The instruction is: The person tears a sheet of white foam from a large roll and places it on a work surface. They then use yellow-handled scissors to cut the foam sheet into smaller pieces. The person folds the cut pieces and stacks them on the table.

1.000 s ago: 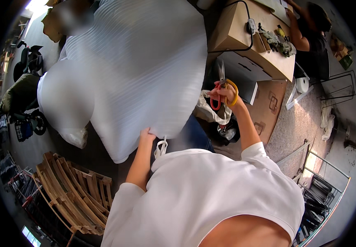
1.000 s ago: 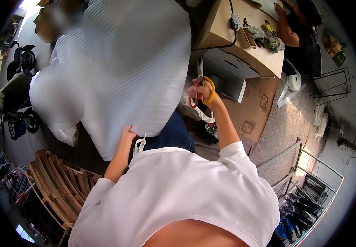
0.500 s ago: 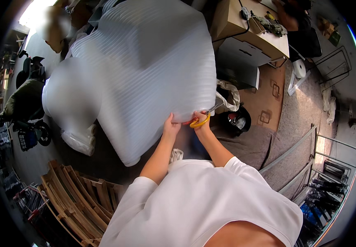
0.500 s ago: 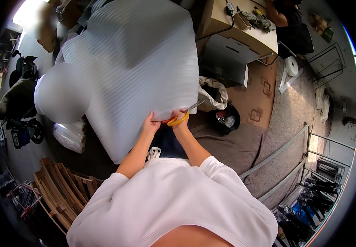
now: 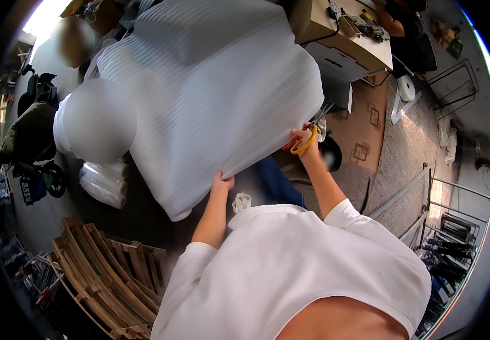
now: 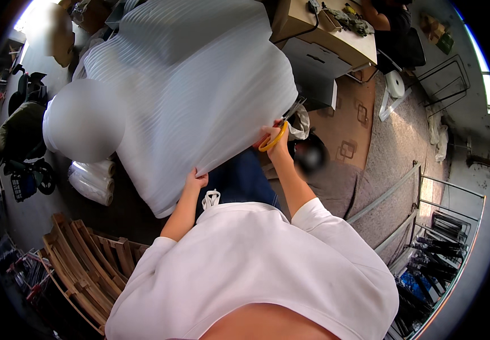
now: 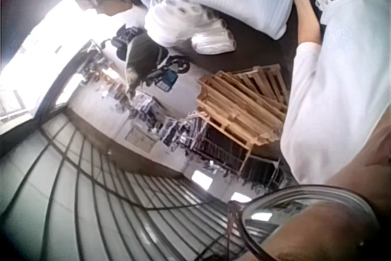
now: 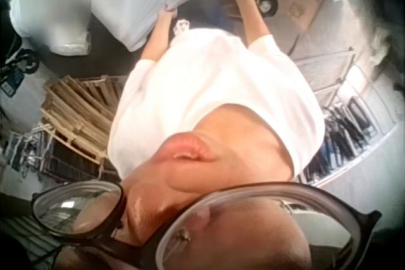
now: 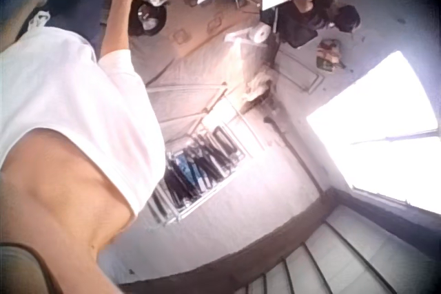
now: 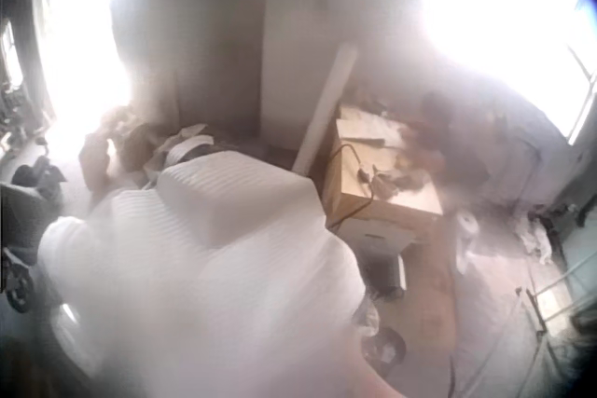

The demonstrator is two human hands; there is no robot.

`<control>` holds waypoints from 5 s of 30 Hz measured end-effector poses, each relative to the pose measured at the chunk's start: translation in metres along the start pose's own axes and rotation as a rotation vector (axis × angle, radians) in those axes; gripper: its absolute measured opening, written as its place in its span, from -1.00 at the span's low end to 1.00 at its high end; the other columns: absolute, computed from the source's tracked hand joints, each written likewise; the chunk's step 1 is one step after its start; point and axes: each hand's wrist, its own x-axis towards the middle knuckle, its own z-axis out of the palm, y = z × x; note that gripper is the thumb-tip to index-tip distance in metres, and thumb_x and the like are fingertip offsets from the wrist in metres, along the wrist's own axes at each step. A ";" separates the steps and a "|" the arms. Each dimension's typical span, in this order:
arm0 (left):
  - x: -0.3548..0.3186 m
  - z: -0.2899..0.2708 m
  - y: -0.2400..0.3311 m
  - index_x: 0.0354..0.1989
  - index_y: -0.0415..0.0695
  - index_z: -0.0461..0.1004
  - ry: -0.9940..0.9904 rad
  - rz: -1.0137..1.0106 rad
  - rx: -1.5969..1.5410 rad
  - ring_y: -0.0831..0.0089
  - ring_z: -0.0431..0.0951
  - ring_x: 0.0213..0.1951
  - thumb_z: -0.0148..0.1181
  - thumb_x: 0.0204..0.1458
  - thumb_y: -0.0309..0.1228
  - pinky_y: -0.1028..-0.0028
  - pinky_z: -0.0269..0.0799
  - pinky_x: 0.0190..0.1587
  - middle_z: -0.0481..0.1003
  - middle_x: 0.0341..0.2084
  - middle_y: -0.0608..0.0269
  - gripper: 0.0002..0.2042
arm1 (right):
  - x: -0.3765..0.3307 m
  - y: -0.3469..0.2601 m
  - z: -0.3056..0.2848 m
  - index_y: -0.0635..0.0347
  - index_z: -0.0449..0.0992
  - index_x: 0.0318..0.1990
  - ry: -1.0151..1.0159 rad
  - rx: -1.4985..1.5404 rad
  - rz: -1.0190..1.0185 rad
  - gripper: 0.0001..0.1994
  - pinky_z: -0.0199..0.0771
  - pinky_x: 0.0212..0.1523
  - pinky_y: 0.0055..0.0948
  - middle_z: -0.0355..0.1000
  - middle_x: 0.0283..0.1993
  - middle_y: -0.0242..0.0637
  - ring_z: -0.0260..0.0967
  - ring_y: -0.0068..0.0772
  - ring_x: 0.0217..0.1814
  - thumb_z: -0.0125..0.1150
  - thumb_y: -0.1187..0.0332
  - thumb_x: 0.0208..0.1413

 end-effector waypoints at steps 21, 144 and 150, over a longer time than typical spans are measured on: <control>-0.011 0.022 -0.058 -0.32 -0.21 0.34 -0.096 0.032 0.158 0.33 0.45 -0.40 0.04 0.00 -0.43 0.44 0.44 -0.38 0.41 -0.41 0.14 -0.87 | -0.077 0.047 -0.118 0.13 0.17 -0.25 -0.440 -0.660 0.531 -0.76 0.36 -0.45 -0.58 0.37 -0.34 -0.10 0.36 -0.34 -0.37 -0.02 0.57 -0.10; -0.049 -0.095 0.036 -0.57 -0.04 0.40 -0.075 0.141 0.825 0.66 0.27 -0.66 0.23 -0.18 -0.40 0.65 0.06 -0.62 0.31 -0.73 0.52 -0.89 | -0.074 0.277 0.052 0.31 0.40 -0.30 -0.264 -0.997 0.164 -0.36 0.29 -0.29 -0.24 0.39 -0.40 -0.01 0.34 -0.14 -0.32 -0.20 -0.22 -0.03; -0.067 -0.107 0.047 -0.50 -0.07 0.39 -0.134 0.117 0.800 0.67 0.29 -0.64 0.21 -0.17 -0.44 0.67 0.08 -0.62 0.34 -0.70 0.46 -0.90 | -0.056 0.272 0.090 0.36 0.39 -0.23 -0.223 -0.971 0.194 -0.29 0.32 -0.34 -0.27 0.38 -0.41 -0.05 0.33 -0.21 -0.35 -0.20 -0.26 -0.07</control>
